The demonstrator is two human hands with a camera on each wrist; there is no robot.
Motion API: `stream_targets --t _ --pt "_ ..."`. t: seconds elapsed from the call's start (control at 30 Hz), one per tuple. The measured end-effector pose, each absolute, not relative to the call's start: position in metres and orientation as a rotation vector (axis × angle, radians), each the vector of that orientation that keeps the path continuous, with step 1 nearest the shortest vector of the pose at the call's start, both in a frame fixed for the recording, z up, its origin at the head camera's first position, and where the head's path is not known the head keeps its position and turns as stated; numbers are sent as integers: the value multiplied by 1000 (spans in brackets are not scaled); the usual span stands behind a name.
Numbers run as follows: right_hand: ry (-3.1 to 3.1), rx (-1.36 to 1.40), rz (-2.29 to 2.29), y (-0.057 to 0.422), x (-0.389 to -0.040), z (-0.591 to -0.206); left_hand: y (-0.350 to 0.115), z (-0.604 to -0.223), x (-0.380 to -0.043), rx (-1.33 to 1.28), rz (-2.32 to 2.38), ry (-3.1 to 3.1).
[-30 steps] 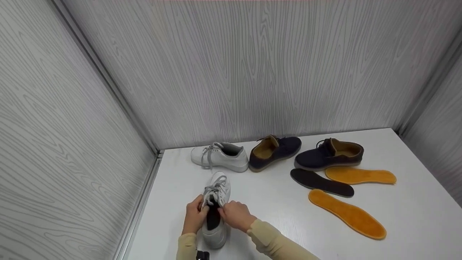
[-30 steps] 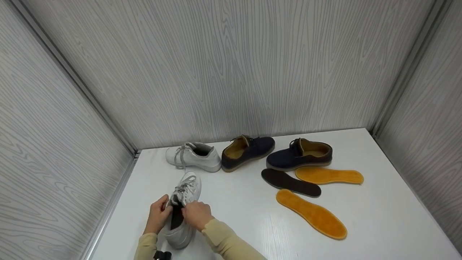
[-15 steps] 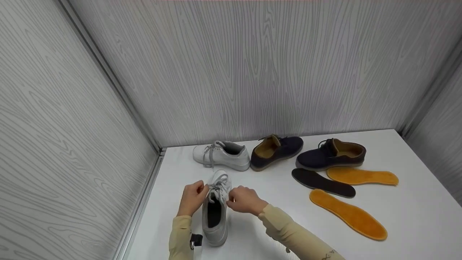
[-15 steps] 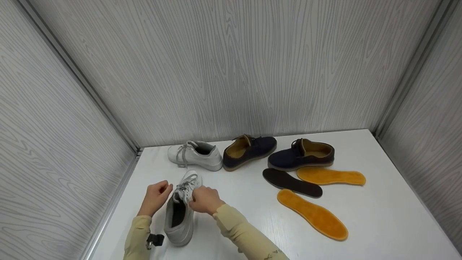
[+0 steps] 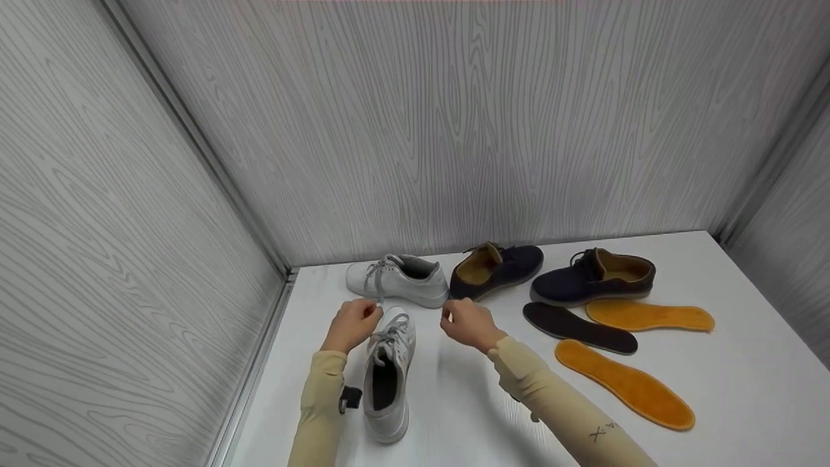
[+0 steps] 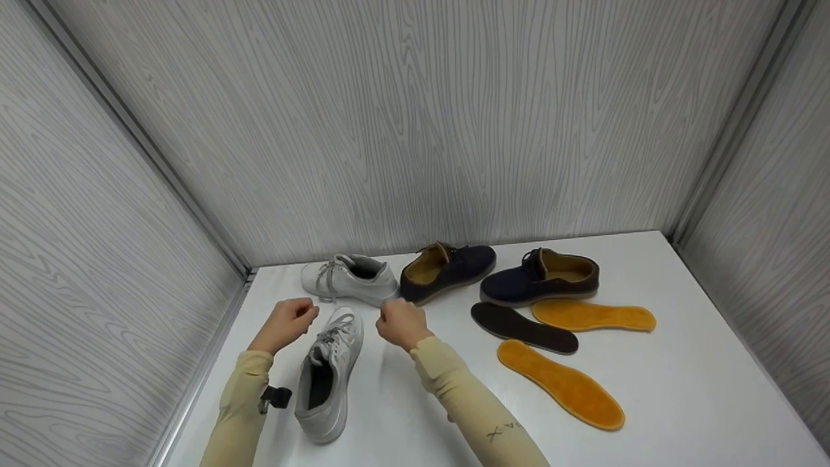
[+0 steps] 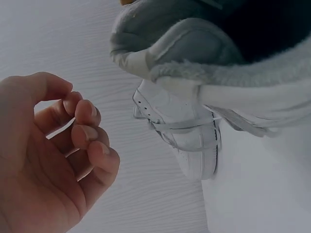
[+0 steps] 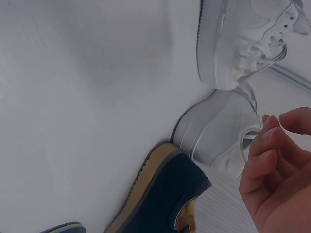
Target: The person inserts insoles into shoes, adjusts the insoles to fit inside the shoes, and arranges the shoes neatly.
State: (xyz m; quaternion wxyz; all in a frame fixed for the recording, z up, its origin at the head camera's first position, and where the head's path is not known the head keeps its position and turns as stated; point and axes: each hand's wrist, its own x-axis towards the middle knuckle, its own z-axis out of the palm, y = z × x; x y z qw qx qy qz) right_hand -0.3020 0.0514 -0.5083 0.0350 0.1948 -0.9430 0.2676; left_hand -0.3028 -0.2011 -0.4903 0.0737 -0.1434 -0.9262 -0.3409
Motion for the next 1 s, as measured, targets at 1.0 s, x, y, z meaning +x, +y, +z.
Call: stream_targets --t 1.0 --pt "-2967 534 1047 77 -360 -504 -132 -516 -372 4 -1279 -3038"
